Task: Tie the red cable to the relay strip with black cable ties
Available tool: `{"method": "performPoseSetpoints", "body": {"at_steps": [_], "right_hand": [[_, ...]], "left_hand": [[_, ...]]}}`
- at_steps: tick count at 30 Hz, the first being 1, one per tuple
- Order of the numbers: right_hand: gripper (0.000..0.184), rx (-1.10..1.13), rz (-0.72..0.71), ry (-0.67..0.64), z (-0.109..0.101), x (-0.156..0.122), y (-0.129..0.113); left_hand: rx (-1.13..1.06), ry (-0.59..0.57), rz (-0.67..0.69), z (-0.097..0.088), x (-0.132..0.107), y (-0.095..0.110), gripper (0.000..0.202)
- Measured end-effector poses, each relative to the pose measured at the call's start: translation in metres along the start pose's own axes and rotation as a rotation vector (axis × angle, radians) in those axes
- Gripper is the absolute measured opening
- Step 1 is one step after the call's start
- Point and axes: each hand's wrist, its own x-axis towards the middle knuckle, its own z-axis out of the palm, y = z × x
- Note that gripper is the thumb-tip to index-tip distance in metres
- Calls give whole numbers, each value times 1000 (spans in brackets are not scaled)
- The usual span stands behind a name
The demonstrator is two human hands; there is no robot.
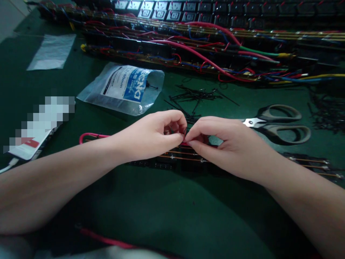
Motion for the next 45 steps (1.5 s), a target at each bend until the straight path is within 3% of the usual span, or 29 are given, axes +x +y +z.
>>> {"method": "performPoseSetpoints", "body": {"at_steps": [32,37,41,45], "right_hand": [[13,-15,-23,5,1,-1,2],[1,-21,-46,-23,2,-2,-1],[23,-81,1,-46,3,-2,-5],[31,-115,-2,-99,5,-3,-5]], "left_hand": [[-48,70,75,1,0,-8,8],[-75,73,37,1,0,-9,5],[-70,67,29,1,0,-8,6],[-46,80,26,2,0,-7,4]]}}
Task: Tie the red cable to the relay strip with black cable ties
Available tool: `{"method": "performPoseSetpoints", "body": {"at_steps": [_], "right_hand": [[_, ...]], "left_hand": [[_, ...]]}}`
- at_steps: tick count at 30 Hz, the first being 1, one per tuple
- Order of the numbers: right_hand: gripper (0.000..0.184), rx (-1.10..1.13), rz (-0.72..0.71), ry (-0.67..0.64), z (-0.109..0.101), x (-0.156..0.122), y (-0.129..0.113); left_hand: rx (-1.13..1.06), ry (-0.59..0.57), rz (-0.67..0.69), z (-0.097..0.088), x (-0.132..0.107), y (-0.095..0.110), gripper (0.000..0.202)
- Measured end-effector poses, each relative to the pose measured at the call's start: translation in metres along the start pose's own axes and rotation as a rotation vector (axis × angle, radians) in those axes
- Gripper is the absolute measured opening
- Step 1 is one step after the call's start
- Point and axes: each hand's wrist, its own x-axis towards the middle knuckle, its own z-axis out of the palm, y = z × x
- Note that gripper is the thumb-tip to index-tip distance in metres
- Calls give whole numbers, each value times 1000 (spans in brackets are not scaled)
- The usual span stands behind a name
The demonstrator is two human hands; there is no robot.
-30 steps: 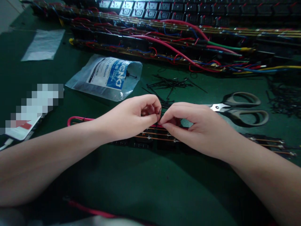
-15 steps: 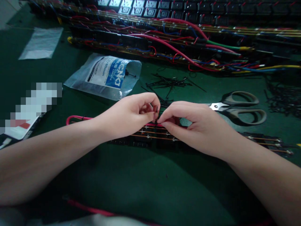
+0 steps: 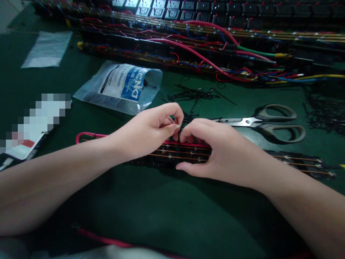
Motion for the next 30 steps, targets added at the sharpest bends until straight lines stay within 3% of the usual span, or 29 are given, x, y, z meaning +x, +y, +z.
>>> {"method": "performPoseSetpoints", "body": {"at_steps": [18,30], "right_hand": [[30,-52,-83,82,4,-2,4],[28,-22,-44,25,1,1,3]], "left_hand": [[11,-6,-12,1,2,2,8],[121,26,33,0,0,1,10]]}}
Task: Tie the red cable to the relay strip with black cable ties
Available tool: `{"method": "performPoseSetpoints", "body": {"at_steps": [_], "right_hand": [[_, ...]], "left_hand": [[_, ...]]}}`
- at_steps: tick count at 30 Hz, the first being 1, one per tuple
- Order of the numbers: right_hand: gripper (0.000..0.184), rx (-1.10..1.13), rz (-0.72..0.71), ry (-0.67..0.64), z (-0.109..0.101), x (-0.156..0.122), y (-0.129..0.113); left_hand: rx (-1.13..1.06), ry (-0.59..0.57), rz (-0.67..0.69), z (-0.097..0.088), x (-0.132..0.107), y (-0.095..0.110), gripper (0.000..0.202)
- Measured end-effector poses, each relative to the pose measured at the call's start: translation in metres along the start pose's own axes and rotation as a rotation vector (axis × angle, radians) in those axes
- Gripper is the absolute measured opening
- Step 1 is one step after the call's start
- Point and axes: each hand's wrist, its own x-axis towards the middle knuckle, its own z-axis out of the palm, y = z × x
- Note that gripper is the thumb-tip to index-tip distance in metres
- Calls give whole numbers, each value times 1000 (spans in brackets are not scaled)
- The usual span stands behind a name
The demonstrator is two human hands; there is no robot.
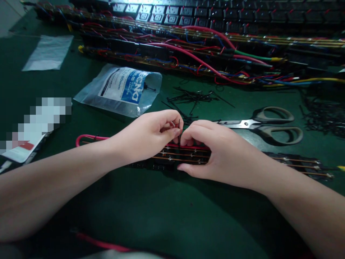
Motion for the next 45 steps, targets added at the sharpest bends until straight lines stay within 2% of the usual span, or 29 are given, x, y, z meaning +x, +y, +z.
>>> {"method": "performPoseSetpoints", "body": {"at_steps": [7,13,21,30,37,43,45], "right_hand": [[32,12,-5,-3,0,-4,-2],[29,10,-7,0,0,-4,1],[32,6,5,-9,0,-3,-2],[32,14,24,-29,-2,-1,-2],[28,3,14,-36,-2,-1,-3],[28,-1,12,-46,-2,0,-3],[28,2,7,-42,-1,0,-2]], "left_hand": [[-2,1,-38,0,-1,5,13],[-30,7,-81,2,0,5,7],[-26,-2,-57,0,0,3,9],[-123,-34,-59,0,0,4,7],[-132,-4,-38,0,0,5,8],[-141,34,3,-1,2,1,24],[-115,34,-5,-2,2,1,20]]}}
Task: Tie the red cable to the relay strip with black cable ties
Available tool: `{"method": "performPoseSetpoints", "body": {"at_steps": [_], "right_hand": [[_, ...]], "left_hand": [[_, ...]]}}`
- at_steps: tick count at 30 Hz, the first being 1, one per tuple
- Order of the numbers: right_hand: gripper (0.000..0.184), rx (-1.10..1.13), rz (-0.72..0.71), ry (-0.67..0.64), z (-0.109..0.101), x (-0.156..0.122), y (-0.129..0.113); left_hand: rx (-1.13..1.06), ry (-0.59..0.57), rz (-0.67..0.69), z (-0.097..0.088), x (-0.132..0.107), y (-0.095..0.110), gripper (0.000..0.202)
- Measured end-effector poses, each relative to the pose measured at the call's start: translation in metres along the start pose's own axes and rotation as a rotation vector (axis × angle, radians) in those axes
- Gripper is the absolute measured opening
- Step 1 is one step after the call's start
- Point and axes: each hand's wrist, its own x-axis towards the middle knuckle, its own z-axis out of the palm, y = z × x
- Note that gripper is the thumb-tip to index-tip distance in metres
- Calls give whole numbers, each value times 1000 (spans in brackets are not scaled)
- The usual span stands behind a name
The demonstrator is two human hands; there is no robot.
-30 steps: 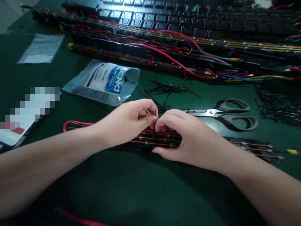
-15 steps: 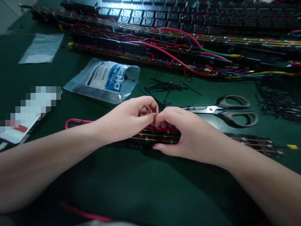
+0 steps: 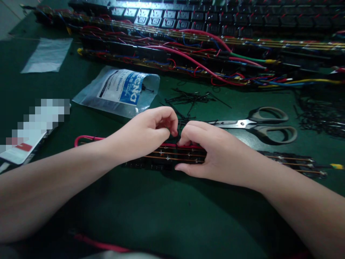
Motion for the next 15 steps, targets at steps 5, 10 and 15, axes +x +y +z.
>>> {"method": "performPoseSetpoints", "body": {"at_steps": [5,10,15], "right_hand": [[30,-5,-29,11,1,0,1],[30,-20,-35,11,1,-1,1],[29,-17,-39,3,0,0,2]], "left_hand": [[29,-3,-13,-1,0,1,16],[3,1,-8,0,0,1,16],[-3,13,-9,0,0,0,17]]}}
